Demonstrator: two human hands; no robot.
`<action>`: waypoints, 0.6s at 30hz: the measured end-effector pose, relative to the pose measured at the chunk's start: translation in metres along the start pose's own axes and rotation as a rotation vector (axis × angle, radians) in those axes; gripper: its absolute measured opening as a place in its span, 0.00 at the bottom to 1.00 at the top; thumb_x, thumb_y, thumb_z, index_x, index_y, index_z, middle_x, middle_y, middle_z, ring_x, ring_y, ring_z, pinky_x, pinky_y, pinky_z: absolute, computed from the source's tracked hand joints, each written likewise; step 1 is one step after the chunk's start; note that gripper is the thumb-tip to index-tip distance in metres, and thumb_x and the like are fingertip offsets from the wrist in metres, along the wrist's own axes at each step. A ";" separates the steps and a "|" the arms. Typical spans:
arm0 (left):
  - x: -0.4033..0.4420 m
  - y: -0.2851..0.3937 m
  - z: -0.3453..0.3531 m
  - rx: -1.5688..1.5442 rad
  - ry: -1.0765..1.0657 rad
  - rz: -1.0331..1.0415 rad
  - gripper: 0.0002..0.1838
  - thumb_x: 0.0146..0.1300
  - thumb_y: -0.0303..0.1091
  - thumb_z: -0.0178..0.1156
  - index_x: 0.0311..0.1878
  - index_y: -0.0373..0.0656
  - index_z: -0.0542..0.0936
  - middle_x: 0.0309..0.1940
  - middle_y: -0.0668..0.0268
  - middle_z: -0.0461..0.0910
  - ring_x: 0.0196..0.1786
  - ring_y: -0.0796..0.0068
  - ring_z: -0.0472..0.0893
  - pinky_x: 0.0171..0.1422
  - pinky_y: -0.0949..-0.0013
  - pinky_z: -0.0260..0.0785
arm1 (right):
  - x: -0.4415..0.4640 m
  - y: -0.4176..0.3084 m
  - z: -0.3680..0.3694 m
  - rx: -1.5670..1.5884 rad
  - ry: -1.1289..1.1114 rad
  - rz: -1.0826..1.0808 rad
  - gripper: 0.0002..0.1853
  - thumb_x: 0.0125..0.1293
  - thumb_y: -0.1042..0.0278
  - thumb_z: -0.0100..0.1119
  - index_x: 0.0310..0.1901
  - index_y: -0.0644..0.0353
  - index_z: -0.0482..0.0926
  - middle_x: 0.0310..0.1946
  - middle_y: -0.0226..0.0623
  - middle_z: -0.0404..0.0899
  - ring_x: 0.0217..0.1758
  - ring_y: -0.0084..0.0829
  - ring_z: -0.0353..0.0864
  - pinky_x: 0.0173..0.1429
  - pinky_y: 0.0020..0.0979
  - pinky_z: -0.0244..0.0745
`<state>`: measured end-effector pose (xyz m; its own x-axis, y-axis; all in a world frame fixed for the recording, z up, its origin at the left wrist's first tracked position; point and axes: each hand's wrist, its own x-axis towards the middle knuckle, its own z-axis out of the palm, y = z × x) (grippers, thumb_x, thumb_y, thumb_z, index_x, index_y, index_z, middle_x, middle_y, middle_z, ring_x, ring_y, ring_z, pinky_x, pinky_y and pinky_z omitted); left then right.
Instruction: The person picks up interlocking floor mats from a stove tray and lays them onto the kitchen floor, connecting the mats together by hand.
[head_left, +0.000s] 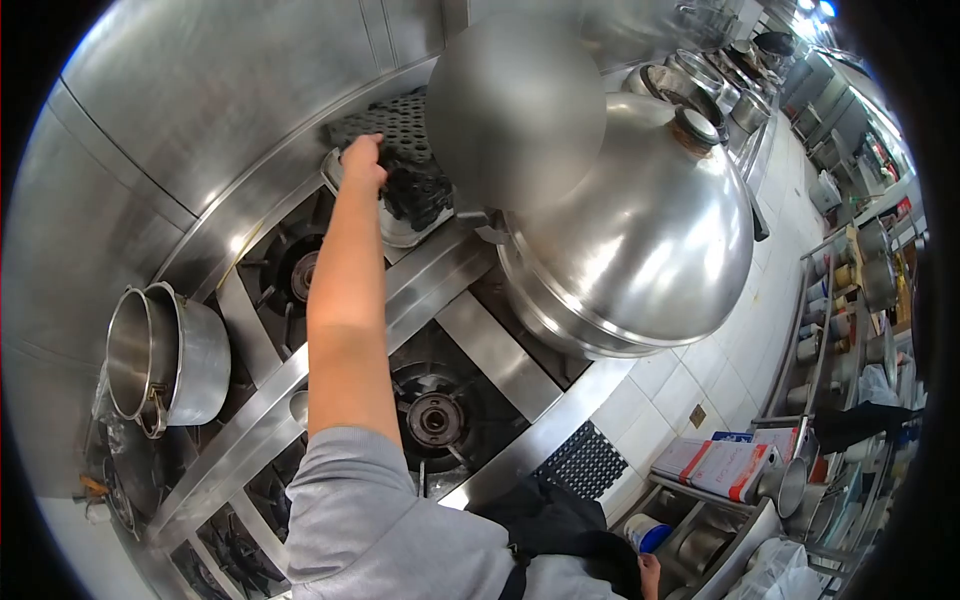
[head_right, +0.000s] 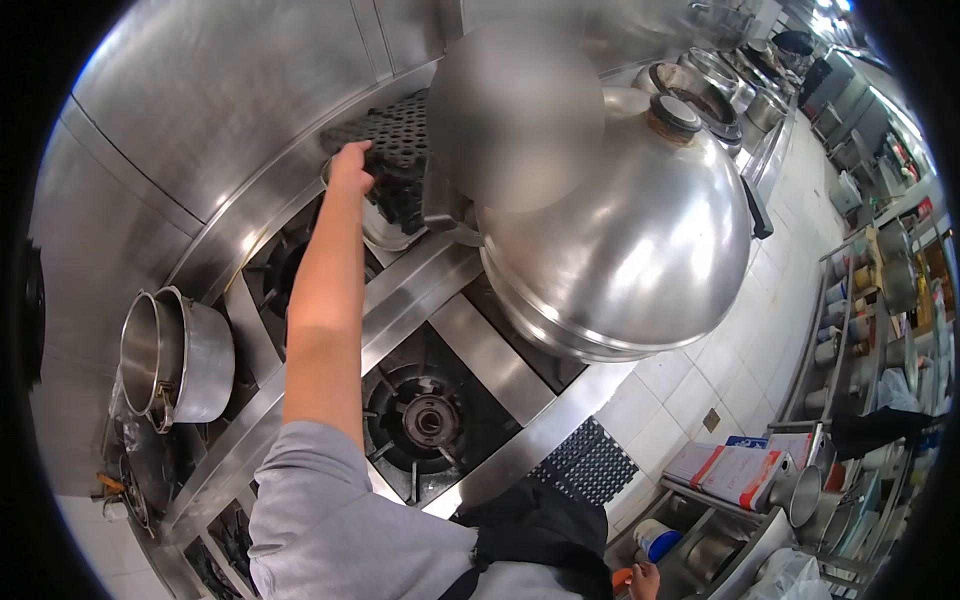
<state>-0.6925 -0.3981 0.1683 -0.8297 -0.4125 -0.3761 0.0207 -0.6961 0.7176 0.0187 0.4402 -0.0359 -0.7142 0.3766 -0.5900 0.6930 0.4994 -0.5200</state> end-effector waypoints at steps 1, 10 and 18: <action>-0.027 0.016 0.011 -0.007 0.035 0.094 0.14 0.60 0.25 0.60 0.50 0.36 0.75 0.46 0.52 0.78 0.45 0.52 0.81 0.46 0.46 0.78 | 0.002 0.006 0.003 0.057 0.052 -0.082 0.13 0.61 0.73 0.63 0.47 0.67 0.77 0.36 0.40 0.81 0.39 0.28 0.81 0.45 0.28 0.75; -0.206 0.111 -0.013 0.321 0.139 0.545 0.21 0.58 0.17 0.55 0.55 0.29 0.64 0.45 0.48 0.77 0.41 0.47 0.82 0.33 0.47 0.81 | 0.002 0.008 0.024 0.095 -0.008 0.031 0.14 0.62 0.71 0.60 0.49 0.67 0.75 0.33 0.41 0.80 0.30 0.29 0.80 0.34 0.29 0.75; -0.384 0.117 -0.116 0.430 0.087 0.574 0.10 0.60 0.19 0.54 0.46 0.32 0.73 0.39 0.53 0.80 0.35 0.56 0.83 0.27 0.58 0.79 | 0.028 -0.007 0.041 0.306 -0.011 -0.157 0.11 0.63 0.71 0.59 0.44 0.67 0.74 0.26 0.37 0.78 0.22 0.25 0.78 0.24 0.28 0.73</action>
<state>-0.3065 -0.3890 0.3287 -0.7060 -0.7015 0.0971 0.2039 -0.0700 0.9765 -0.0022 0.4148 -0.0739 -0.8146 0.3044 -0.4936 0.5732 0.2931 -0.7652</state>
